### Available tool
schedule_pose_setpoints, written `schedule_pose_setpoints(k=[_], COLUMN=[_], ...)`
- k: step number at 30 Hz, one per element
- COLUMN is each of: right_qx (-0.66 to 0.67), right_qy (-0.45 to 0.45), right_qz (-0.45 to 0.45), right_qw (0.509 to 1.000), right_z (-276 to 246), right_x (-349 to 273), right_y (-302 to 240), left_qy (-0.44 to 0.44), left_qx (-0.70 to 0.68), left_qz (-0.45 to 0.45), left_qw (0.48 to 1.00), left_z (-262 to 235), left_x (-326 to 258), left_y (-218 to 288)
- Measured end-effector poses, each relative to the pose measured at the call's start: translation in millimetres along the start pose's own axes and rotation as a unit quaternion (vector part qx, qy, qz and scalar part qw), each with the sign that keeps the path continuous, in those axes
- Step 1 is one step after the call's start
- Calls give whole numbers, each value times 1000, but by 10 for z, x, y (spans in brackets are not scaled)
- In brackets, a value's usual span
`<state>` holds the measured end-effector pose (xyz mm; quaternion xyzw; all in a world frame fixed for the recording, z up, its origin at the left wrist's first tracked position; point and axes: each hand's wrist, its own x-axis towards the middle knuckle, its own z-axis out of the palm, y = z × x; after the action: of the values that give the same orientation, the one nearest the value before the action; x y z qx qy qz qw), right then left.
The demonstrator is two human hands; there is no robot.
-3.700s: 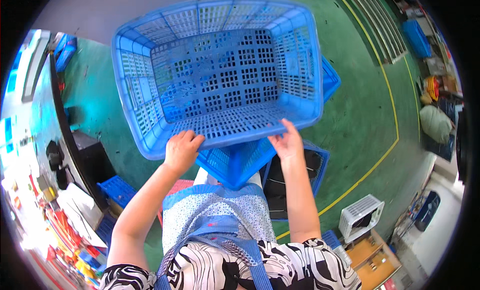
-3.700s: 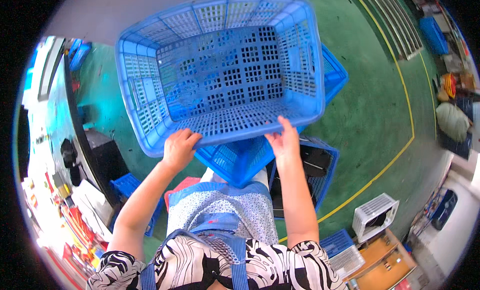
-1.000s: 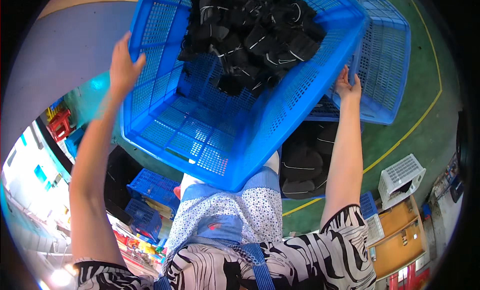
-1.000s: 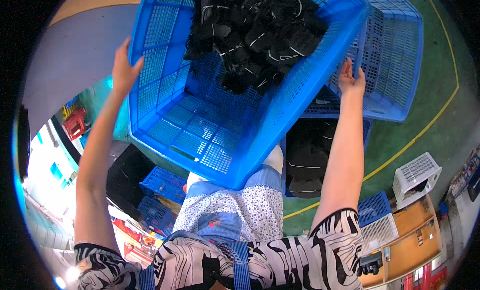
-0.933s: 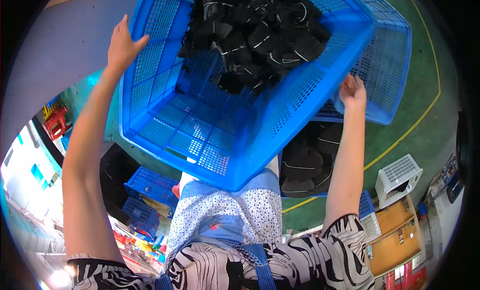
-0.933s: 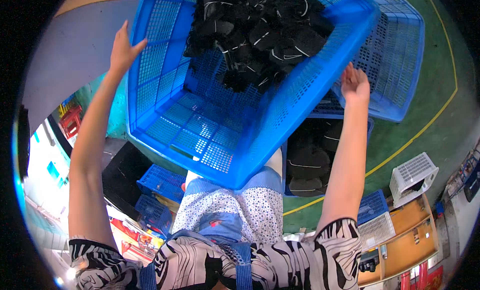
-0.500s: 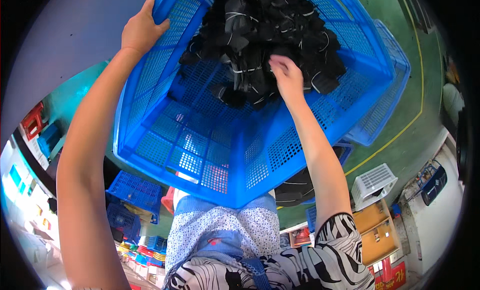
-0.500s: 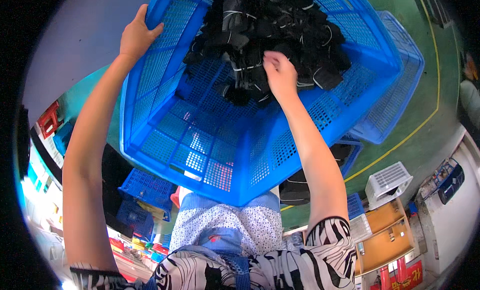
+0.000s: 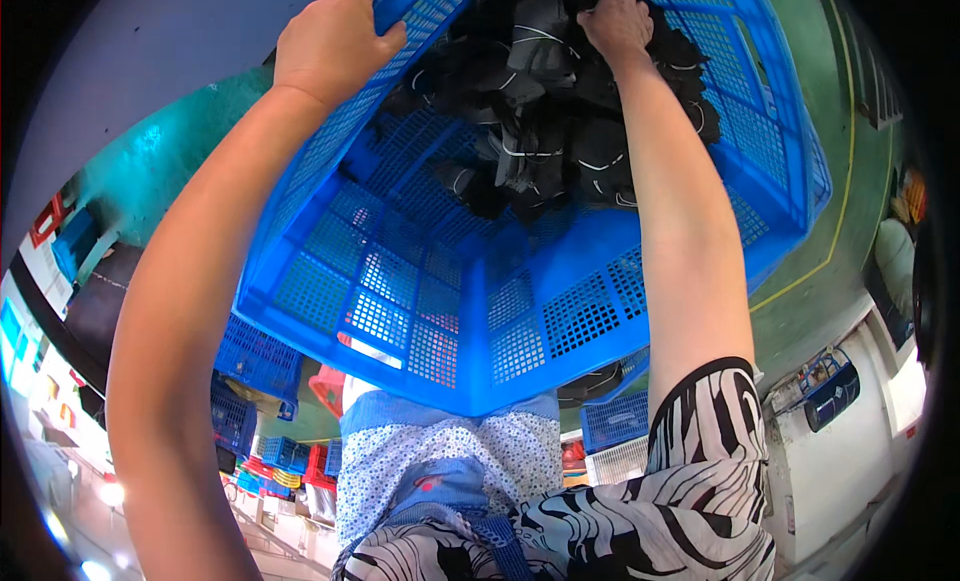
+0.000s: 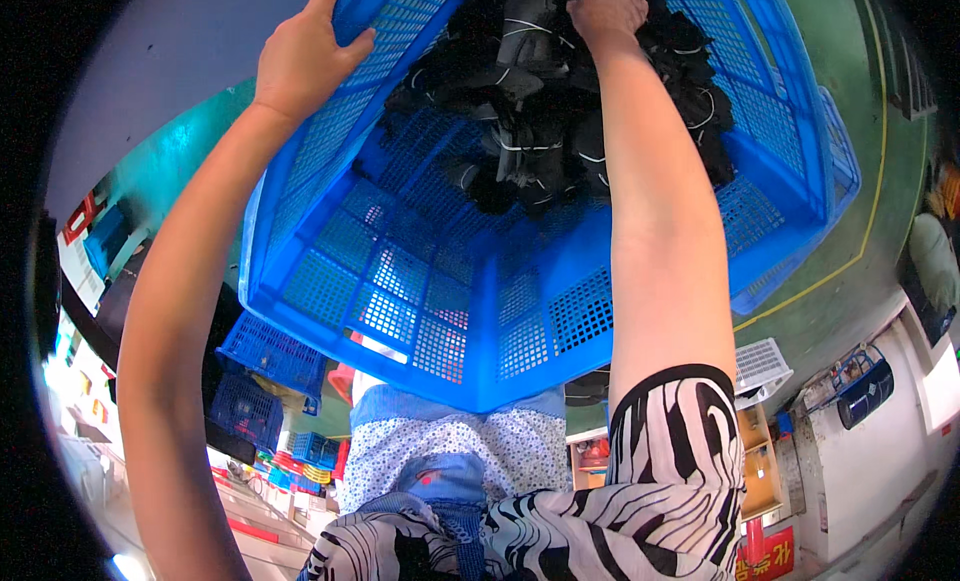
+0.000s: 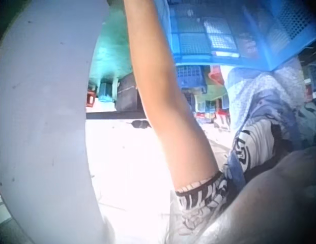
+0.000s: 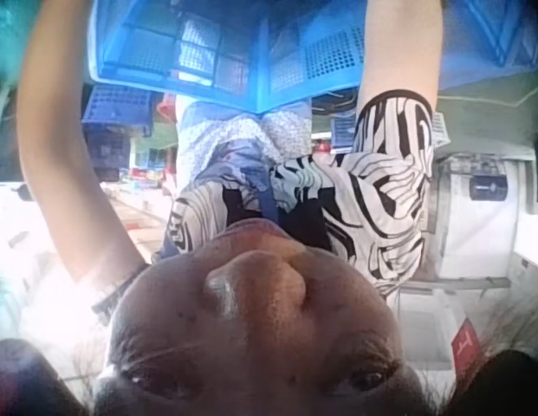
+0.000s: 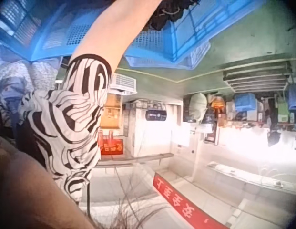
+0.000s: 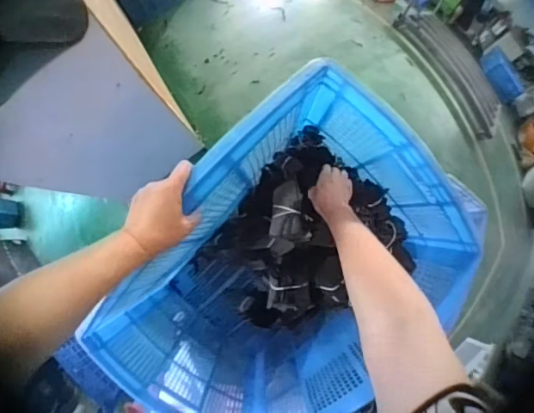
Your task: The person sorts through several stacks of black shoe components in blue crates, moves one crate of components to another area of the room, and luego stacks the components on a table before securing a bundle with a rubber band.
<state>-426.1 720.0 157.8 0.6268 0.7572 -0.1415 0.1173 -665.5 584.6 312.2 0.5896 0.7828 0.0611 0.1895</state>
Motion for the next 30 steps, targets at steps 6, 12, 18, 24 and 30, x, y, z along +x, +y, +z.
schedule_pose_setpoints(k=[6, 12, 18, 24, 30], right_qx=[88, 85, -63, 72, 34], right_qy=[72, 107, -37, 8, -309], right_qz=[-86, -114, -97, -42, -58], right_qw=[990, 984, 993, 996, 949], right_z=[400, 55, 4, -178, 348], right_x=[-949, -828, -52, -148, 763], right_y=[-15, 353, 396, -181, -511], left_qy=[-59, -68, -50, -56, -77], left_qx=[18, 19, 0, 15, -41], left_qz=[0, -18, -9, -16, -13], left_qw=[998, 997, 999, 998, 996], left_z=[206, 146, 169, 127, 157], left_x=[-9, -25, -14, -31, 7], left_y=[-204, -192, -190, -268, -163])
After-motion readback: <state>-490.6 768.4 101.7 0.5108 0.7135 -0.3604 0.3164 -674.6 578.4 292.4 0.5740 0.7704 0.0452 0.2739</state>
